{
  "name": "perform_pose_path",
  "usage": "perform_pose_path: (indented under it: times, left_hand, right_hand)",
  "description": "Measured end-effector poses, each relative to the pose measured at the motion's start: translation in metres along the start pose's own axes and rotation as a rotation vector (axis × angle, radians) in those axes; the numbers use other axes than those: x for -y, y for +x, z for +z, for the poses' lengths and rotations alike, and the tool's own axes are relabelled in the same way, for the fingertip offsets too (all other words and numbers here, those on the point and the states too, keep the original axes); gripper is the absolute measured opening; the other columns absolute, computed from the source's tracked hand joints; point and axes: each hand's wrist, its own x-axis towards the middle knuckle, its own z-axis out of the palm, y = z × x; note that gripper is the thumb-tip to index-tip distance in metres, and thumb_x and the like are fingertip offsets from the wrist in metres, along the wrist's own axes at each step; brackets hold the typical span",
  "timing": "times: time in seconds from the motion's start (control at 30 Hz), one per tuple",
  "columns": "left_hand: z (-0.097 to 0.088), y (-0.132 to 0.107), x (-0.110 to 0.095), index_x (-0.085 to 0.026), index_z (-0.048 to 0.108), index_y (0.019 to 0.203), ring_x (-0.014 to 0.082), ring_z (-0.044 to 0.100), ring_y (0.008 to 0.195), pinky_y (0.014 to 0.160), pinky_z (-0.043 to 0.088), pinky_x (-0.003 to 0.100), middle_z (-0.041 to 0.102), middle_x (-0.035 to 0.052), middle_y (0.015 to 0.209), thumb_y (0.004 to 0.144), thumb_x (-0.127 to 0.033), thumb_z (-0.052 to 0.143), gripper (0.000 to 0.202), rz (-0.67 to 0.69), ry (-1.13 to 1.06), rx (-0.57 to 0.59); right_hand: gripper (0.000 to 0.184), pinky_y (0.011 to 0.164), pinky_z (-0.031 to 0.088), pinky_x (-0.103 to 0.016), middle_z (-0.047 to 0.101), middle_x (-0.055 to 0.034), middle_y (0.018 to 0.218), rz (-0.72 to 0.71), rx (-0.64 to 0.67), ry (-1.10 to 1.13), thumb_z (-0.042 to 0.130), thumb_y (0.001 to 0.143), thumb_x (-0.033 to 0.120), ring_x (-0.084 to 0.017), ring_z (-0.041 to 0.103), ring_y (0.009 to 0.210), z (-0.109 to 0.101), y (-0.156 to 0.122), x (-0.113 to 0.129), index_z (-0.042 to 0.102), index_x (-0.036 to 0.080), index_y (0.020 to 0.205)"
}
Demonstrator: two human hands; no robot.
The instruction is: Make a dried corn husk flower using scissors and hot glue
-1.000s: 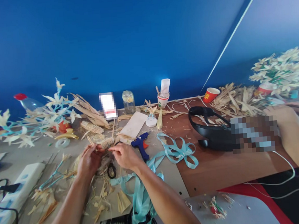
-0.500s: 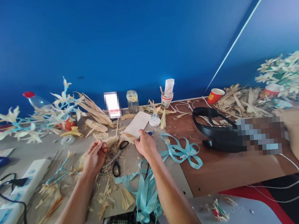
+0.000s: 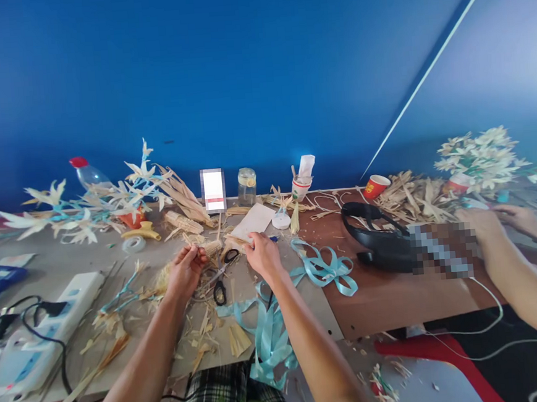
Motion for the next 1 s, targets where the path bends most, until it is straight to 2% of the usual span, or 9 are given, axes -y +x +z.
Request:
perform_pose_path:
  times: [0.13, 0.23, 0.4, 0.5, 0.6, 0.7, 0.83, 0.9, 1.0]
  left_hand:
    - [0.000, 0.000, 0.001, -0.016, 0.053, 0.070, 0.0071, 0.054, 0.055, 0.058, 0.043, 0.021, 0.060, -0.0028, 0.062, 0.059, -0.030, 0.079, 0.031, -0.002, -0.004, 0.012]
    - [-0.003, 0.000, 0.004, -0.016, 0.052, 0.070, 0.0075, 0.054, 0.053, 0.058, 0.043, 0.022, 0.061, -0.0030, 0.062, 0.058, -0.031, 0.079, 0.033, -0.003, -0.009, 0.009]
    - [-0.008, 0.000, 0.008, -0.016, 0.054, 0.072, 0.0076, 0.055, 0.051, 0.056, 0.042, 0.021, 0.063, -0.0022, 0.064, 0.060, -0.035, 0.078, 0.032, -0.001, 0.021, 0.001]
    - [-0.008, 0.000, 0.008, -0.015, 0.056, 0.072, 0.0077, 0.055, 0.052, 0.056, 0.042, 0.020, 0.063, -0.0016, 0.064, 0.061, -0.035, 0.077, 0.031, 0.001, 0.019, 0.005]
    - [-0.007, 0.000, 0.007, -0.016, 0.056, 0.072, 0.0080, 0.055, 0.051, 0.054, 0.043, 0.021, 0.063, -0.0011, 0.065, 0.062, -0.036, 0.077, 0.031, -0.007, 0.023, 0.005]
    - [-0.005, 0.000, 0.006, -0.016, 0.055, 0.071, 0.0079, 0.054, 0.049, 0.053, 0.042, 0.020, 0.063, -0.0014, 0.063, 0.061, -0.036, 0.077, 0.031, -0.009, 0.036, -0.012]
    - [-0.003, 0.000, 0.005, -0.015, 0.055, 0.071, 0.0077, 0.054, 0.050, 0.054, 0.042, 0.020, 0.062, -0.0015, 0.063, 0.061, -0.035, 0.077, 0.031, -0.020, 0.037, 0.001]
    - [-0.003, -0.001, 0.005, -0.016, 0.054, 0.071, 0.0076, 0.054, 0.051, 0.056, 0.042, 0.021, 0.062, -0.0015, 0.063, 0.061, -0.034, 0.078, 0.032, -0.013, 0.024, 0.024]
    - [-0.002, -0.003, 0.004, -0.017, 0.052, 0.072, 0.0080, 0.054, 0.052, 0.058, 0.042, 0.022, 0.063, -0.0012, 0.065, 0.062, -0.034, 0.078, 0.032, -0.004, 0.014, 0.049]
  right_hand:
    - [0.025, 0.082, 0.043, -0.025, 0.066, -0.0092, 0.097, -0.098, -0.020, -0.067, 0.046, 0.085, 0.016, -0.016, 0.060, 0.088, 0.006, 0.021, 0.011, 0.067, 0.016, 0.098]
    - [0.030, 0.083, 0.042, -0.026, 0.066, -0.0095, 0.098, -0.123, 0.064, -0.232, 0.039, 0.088, 0.017, -0.018, 0.059, 0.093, 0.022, 0.050, 0.021, 0.069, 0.018, 0.095]
    - [0.029, 0.084, 0.042, -0.031, 0.064, -0.0138, 0.106, -0.139, 0.137, -0.303, 0.045, 0.084, 0.017, -0.023, 0.057, 0.099, 0.055, 0.086, 0.030, 0.070, 0.019, 0.100]
    - [0.033, 0.086, 0.041, -0.031, 0.060, -0.0137, 0.113, -0.154, 0.170, -0.318, 0.049, 0.079, 0.013, -0.024, 0.055, 0.104, 0.068, 0.094, 0.028, 0.069, 0.020, 0.105]
    - [0.027, 0.087, 0.041, -0.031, 0.059, -0.0138, 0.111, -0.149, 0.179, -0.316, 0.051, 0.077, 0.013, -0.024, 0.053, 0.105, 0.073, 0.097, 0.024, 0.070, 0.018, 0.096]
    - [0.021, 0.087, 0.041, -0.030, 0.059, -0.0129, 0.106, -0.144, 0.148, -0.291, 0.049, 0.079, 0.014, -0.022, 0.053, 0.102, 0.068, 0.097, 0.023, 0.070, 0.016, 0.084]
    - [0.023, 0.085, 0.042, -0.027, 0.058, -0.0102, 0.103, -0.139, 0.014, -0.178, 0.043, 0.083, 0.017, -0.017, 0.054, 0.098, 0.047, 0.091, 0.027, 0.066, 0.016, 0.085]
    - [0.018, 0.077, 0.045, -0.025, 0.060, -0.0083, 0.094, -0.154, -0.115, 0.080, 0.045, 0.082, 0.021, -0.015, 0.057, 0.085, 0.030, 0.084, 0.031, 0.062, 0.015, 0.082]
    - [0.016, 0.056, 0.043, -0.022, 0.057, 0.0003, 0.067, -0.103, -0.149, 0.489, 0.048, 0.082, 0.031, -0.011, 0.050, 0.055, 0.004, 0.070, 0.040, 0.056, 0.017, 0.084]
